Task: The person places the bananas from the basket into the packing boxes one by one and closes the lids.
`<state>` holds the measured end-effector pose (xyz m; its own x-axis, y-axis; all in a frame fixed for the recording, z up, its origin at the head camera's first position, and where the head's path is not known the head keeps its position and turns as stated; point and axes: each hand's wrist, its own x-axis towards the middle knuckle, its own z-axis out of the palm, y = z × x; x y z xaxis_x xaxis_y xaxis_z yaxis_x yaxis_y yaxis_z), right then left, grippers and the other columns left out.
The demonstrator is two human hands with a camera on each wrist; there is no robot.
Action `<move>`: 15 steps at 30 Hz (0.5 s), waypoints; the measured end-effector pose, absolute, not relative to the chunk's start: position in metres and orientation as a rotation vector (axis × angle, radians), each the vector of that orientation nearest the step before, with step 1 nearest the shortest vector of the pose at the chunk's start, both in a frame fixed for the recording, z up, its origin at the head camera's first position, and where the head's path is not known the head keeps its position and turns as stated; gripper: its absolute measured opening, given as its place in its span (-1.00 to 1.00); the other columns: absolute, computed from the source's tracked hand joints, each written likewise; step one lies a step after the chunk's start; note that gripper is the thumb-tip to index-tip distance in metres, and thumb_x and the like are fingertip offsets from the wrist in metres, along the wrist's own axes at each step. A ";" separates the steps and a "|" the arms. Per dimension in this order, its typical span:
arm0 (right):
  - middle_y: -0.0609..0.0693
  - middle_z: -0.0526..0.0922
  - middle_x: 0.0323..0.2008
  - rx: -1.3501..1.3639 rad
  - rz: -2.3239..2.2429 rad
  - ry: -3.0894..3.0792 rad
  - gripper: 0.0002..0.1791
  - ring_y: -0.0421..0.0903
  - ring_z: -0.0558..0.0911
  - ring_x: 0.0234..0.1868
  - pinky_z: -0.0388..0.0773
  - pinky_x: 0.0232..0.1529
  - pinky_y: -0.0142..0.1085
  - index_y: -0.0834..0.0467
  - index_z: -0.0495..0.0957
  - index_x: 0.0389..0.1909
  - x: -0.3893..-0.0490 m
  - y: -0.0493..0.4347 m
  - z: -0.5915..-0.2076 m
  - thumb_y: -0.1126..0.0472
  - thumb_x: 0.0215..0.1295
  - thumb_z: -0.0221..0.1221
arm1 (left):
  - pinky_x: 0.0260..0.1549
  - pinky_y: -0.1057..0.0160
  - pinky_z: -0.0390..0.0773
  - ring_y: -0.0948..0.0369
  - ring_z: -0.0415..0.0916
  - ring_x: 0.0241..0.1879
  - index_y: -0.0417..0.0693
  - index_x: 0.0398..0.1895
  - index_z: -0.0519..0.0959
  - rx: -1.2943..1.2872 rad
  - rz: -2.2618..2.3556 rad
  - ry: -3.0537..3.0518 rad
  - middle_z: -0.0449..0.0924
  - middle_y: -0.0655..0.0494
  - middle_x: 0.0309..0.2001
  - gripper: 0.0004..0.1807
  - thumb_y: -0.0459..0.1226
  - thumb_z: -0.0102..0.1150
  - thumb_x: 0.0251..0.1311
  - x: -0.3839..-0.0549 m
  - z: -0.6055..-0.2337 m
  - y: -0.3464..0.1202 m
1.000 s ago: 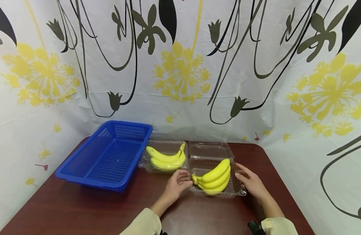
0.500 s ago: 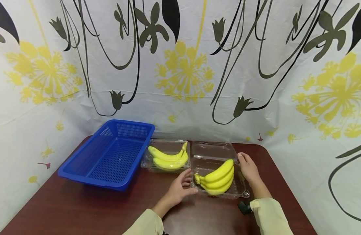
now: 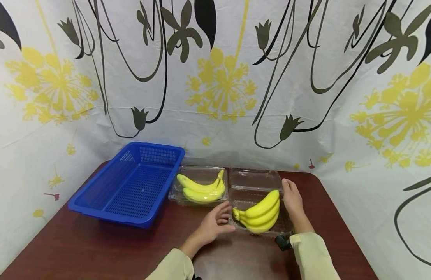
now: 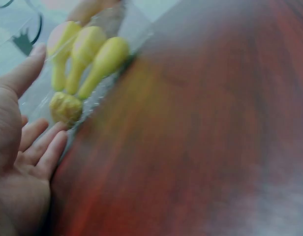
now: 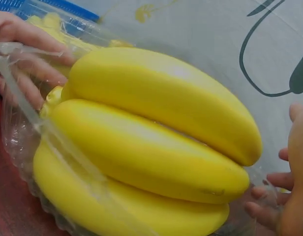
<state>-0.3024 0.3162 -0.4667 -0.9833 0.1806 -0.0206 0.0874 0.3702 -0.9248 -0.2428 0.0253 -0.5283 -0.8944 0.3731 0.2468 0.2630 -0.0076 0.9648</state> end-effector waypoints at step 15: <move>0.29 0.33 0.27 -0.300 1.667 -2.300 -0.25 0.14 0.35 0.23 0.41 -0.03 -0.34 0.26 0.11 0.45 -0.293 0.313 -0.472 -0.22 0.52 -0.32 | 0.08 0.17 0.48 -0.01 0.45 0.17 -0.26 0.45 0.16 0.699 2.075 1.942 0.29 -0.23 0.35 -0.11 -0.53 0.37 0.03 -0.250 -0.531 0.018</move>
<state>-0.2934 0.3131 -0.4718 -0.9379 0.3302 0.1064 0.0016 0.3109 -0.9504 -0.2498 0.0180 -0.5306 -0.8642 0.4645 0.1935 0.1623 -0.1068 0.9810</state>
